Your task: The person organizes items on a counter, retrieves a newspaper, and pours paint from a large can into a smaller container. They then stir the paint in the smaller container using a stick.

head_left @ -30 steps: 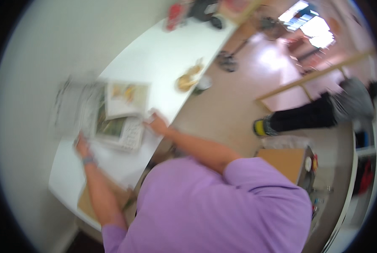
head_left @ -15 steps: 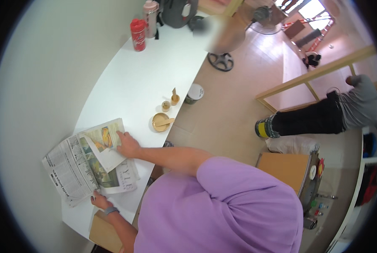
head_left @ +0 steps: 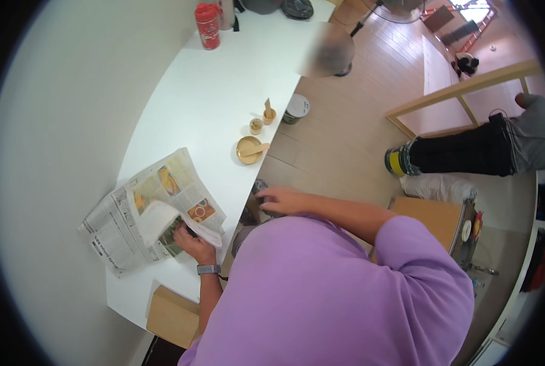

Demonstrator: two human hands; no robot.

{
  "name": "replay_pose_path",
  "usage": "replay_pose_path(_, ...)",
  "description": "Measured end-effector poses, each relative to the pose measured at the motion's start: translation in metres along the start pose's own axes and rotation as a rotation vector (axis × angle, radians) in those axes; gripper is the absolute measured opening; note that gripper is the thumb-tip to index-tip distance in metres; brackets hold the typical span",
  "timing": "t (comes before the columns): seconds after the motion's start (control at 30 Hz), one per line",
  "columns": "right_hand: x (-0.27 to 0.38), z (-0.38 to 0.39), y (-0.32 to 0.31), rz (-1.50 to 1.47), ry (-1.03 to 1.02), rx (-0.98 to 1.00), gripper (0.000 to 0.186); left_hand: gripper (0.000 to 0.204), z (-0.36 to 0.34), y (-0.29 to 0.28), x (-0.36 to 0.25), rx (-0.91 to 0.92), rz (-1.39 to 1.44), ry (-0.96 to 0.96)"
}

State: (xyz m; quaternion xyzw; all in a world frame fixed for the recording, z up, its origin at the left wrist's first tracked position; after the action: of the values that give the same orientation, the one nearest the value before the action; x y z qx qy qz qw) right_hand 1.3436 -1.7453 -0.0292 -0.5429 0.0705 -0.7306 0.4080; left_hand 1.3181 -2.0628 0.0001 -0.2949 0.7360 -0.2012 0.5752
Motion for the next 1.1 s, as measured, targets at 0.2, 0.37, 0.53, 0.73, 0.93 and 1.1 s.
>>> replay_pose_path(0.2,-0.218,0.217,0.023,-0.002,0.880,-0.431,0.047,0.020,-0.015,0.037,-0.077,0.123,0.095,0.070)
replay_pose_path(0.37,-0.306,0.302,0.134,-0.235,1.082,0.061,0.037,0.029,-0.063,0.047,-0.042,-0.064,-0.203,-0.034)
replay_pose_path(0.53,-0.425,0.316,0.175,-0.563,0.946,-0.242,0.042,0.040,-0.061,0.022,0.056,-0.134,-0.234,-0.309)
replay_pose_path(0.73,-0.428,0.288,-0.007,-0.548,0.906,-0.241,0.033,0.070,-0.013,0.032,0.009,-0.335,-0.600,-0.670)
replay_pose_path(0.93,-0.452,0.259,-0.119,-0.581,0.948,-0.269,0.034,0.112,0.035,0.056,-0.017,-0.074,-0.497,-0.885)
replay_pose_path(1.1,-0.395,0.212,-0.132,-0.513,0.905,-0.178,0.039,0.115,0.021,0.085,-0.020,0.128,-0.524,-0.591)
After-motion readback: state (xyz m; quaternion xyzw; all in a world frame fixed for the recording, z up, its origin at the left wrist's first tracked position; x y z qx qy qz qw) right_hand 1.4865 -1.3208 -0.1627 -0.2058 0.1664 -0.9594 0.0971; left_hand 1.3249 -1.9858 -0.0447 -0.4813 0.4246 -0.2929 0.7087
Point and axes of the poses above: each hand's wrist, its own z-axis away from the middle knuckle, its own y-axis out of the palm, x = y × z, the point moved 6 cm from there along -z, towards the middle knuckle, and after that the axes turned 11 degrees about z, right-handed, at the moved point
